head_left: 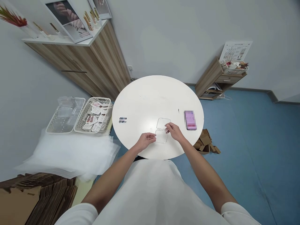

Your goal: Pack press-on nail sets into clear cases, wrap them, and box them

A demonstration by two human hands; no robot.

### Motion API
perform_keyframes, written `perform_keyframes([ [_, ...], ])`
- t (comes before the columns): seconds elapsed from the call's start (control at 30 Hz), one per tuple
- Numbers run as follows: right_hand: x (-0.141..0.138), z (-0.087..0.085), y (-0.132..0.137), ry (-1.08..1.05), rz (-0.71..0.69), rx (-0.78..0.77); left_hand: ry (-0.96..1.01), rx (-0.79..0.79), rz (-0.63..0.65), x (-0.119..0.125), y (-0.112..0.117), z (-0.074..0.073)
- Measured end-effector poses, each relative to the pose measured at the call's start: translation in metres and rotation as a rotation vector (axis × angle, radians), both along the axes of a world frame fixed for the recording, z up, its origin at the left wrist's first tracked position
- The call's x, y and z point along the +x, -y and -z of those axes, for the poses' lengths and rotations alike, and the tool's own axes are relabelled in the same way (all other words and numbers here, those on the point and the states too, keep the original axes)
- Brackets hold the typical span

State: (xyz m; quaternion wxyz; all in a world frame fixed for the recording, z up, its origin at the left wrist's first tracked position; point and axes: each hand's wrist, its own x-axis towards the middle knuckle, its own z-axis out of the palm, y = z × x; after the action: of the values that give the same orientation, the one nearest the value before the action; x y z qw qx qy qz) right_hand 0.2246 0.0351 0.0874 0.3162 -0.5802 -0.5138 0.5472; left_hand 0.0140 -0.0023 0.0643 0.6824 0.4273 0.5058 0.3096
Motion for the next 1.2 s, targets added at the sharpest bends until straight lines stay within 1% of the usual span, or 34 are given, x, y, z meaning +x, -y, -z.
perform_keyframes([
  [0.17,-0.007,0.01,-0.003,-0.087,0.039,-0.163,0.021,0.0,-0.01,0.001,0.005,0.007],
  [0.23,-0.007,0.012,-0.002,-0.086,0.068,-0.193,0.022,0.001,-0.032,0.002,0.007,0.009],
  [0.33,-0.005,0.014,0.005,-0.066,0.143,-0.156,0.023,-0.002,-0.077,0.003,0.007,0.011],
  [0.43,-0.005,0.018,0.022,-0.04,0.215,-0.074,0.015,-0.013,-0.122,0.005,0.006,0.012],
  [0.5,-0.008,0.022,0.037,-0.022,0.217,-0.033,-0.009,-0.022,-0.141,0.005,0.006,0.015],
  [0.6,-0.018,0.03,0.058,0.013,0.192,-0.016,-0.058,-0.026,-0.153,0.006,0.006,0.02],
  [0.7,-0.026,0.038,0.068,0.028,0.18,-0.039,-0.113,-0.023,-0.167,0.007,0.005,0.028],
  [0.83,-0.029,0.052,0.066,0.072,0.156,-0.084,-0.209,0.013,-0.192,0.012,0.002,0.041],
  [1.0,-0.027,0.071,0.056,0.14,0.125,-0.077,-0.316,0.041,-0.188,0.019,-0.002,0.058],
  [1.2,-0.025,0.088,0.05,0.213,0.113,-0.062,-0.357,0.045,-0.164,0.023,-0.004,0.075],
])
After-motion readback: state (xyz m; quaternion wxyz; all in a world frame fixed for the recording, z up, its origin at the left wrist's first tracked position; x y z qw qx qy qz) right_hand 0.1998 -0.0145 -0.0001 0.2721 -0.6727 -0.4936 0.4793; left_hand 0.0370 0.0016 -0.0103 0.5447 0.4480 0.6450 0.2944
